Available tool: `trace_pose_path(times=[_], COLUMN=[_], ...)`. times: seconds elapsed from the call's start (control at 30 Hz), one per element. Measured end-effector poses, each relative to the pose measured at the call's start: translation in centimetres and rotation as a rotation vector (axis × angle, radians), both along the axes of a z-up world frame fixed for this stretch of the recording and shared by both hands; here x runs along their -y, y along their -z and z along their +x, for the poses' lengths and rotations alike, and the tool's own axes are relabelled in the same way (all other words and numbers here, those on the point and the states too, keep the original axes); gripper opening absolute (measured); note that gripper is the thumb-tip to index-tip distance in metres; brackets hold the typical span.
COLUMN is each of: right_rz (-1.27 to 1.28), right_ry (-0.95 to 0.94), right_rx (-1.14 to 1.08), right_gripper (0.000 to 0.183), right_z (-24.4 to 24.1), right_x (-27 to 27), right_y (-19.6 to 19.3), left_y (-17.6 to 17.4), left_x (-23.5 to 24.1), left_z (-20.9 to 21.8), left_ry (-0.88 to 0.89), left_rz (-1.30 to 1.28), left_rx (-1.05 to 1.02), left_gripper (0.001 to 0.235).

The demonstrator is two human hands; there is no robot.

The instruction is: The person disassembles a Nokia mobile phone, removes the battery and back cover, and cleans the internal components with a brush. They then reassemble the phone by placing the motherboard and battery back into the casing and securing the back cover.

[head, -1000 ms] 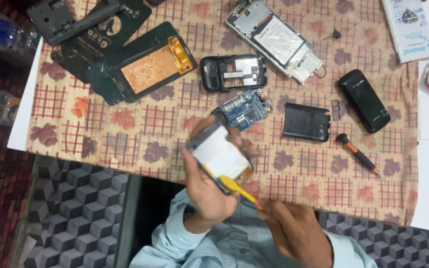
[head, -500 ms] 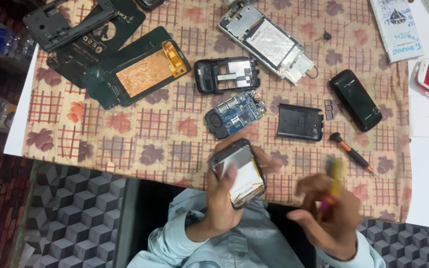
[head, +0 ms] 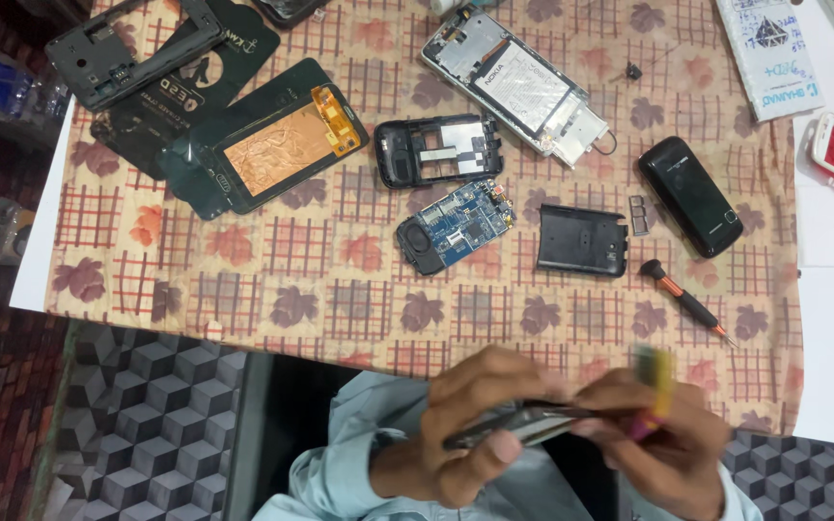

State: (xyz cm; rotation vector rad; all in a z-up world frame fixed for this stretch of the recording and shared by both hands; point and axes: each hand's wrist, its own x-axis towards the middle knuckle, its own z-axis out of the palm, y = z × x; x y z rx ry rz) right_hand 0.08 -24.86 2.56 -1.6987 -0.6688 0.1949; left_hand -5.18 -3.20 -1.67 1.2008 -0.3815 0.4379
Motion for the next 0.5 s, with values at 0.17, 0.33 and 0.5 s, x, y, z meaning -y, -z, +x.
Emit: trace_pose_path(times=[0.17,0.33,0.5], right_rz=[-0.004,-0.075,-0.12], right_ry=[0.091,-0.016,-0.016], right_rx=[0.085,0.265,0.251], right_gripper=[0.01,0.005,0.009], right_z=[0.1,-0.5,0.5], right_x=[1.8,2.1,1.1], right_y=[-0.4,-1.0,-1.6], left_y=[-1.5,-3.6,-3.7], left_x=[-3.4,-4.6,-5.2], left_z=[-0.8,-1.5,-1.0], left_ry=[0.091,0.064,0.01], left_rz=[0.334,0.342,0.415], left_rx=[0.045,0.204,0.154], left_gripper=[0.027,0.021,0.019])
